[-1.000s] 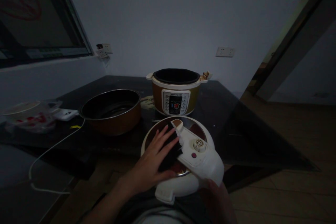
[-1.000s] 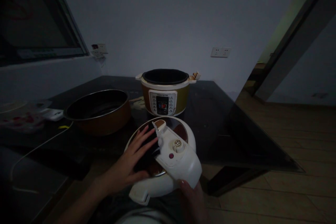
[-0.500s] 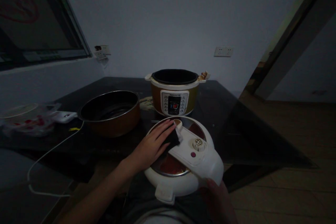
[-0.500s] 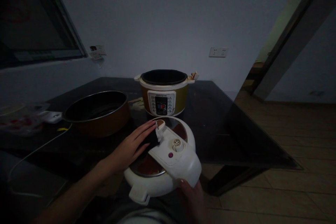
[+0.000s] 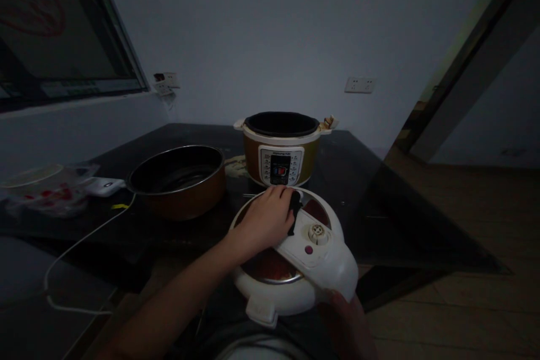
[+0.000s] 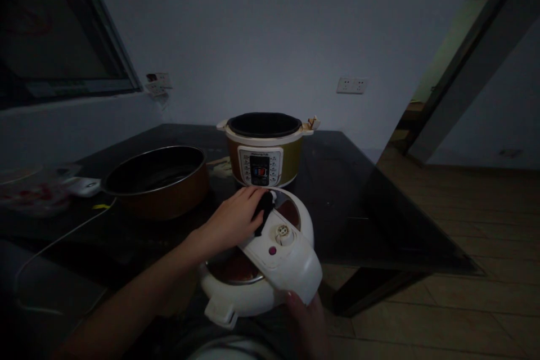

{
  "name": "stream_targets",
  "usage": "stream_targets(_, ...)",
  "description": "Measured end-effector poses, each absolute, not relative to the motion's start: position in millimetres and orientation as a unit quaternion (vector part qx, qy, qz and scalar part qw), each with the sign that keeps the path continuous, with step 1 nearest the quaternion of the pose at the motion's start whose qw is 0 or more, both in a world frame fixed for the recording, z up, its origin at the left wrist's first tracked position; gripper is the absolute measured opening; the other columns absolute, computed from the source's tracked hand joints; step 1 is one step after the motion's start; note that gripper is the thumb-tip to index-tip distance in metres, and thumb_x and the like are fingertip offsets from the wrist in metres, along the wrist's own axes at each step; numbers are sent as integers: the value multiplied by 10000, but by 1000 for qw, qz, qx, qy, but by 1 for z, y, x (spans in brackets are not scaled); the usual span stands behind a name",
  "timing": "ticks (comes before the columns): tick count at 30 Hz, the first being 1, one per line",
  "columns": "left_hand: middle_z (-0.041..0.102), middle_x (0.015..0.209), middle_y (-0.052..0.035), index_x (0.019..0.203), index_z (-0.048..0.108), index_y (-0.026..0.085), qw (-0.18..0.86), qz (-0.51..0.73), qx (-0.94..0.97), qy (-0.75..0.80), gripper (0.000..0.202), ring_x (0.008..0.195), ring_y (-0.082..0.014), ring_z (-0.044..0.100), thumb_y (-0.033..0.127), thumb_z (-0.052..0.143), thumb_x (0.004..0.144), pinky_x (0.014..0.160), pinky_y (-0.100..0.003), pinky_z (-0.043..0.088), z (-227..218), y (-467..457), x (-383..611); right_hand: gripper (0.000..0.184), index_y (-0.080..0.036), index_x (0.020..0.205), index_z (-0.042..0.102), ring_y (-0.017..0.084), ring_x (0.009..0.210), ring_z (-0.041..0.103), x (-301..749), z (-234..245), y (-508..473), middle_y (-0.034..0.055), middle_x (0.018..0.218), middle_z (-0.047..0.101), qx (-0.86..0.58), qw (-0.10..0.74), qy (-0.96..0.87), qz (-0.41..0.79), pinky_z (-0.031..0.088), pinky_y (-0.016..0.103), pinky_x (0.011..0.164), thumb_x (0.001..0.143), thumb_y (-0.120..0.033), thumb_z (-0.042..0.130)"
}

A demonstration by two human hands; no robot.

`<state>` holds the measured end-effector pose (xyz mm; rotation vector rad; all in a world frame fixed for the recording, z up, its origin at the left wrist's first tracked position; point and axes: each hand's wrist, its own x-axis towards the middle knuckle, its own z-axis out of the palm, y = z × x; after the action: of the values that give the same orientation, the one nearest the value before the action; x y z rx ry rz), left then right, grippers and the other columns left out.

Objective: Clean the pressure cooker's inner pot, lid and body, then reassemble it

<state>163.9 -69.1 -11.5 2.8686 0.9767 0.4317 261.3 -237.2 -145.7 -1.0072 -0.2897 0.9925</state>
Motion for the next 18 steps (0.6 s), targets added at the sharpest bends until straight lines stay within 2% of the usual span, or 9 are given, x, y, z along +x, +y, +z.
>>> stream_targets(2, 603, 1193, -161, 1160, 548, 95, 27, 117, 940, 319, 325, 1130, -280, 550, 215, 461, 871, 962, -394, 454, -8, -65, 171, 748, -213, 1209, 639, 311, 830, 715, 261, -143, -237, 97, 900, 769, -467, 745, -114, 463, 570, 415, 753, 545, -485, 846)
stream_targets(6, 626, 1098, -186, 1045, 572, 76, 24, 97, 947, 305, 255, 1073, -286, 571, 180, 452, 846, 940, -396, 446, -7, -57, 182, 758, -243, 1227, 627, 298, 834, 707, 260, -139, -237, 68, 866, 769, -463, 742, -114, 471, 567, 397, 732, 541, -473, 851)
stream_targets(11, 672, 1022, -183, 1025, 572, 92, 65, 78, 952, 289, 234, 979, -286, 641, 173, 451, 842, 860, -381, 481, -7, -46, 189, 699, -220, 1187, 652, 276, 752, 704, 260, -142, -237, 57, 816, 764, -464, 749, -111, 459, 567, 376, 700, 556, -447, 852)
stream_targets(14, 693, 978, -192, 1031, 570, 104, 107, 73, 946, 297, 227, 913, -299, 674, 204, 445, 870, 790, -394, 504, -8, -37, 193, 706, -214, 1189, 647, 294, 801, 709, 261, -147, -237, 75, 870, 766, -458, 751, -115, 461, 571, 390, 713, 557, -456, 849)
stream_targets(18, 696, 1034, -201, 1059, 596, 112, 185, 95, 932, 297, 260, 970, -319, 665, 269, 454, 908, 830, -435, 492, -12, -25, 198, 660, -211, 1229, 621, 291, 802, 718, 261, -150, -237, 85, 898, 768, -447, 751, -143, 465, 576, 404, 720, 635, -430, 805)
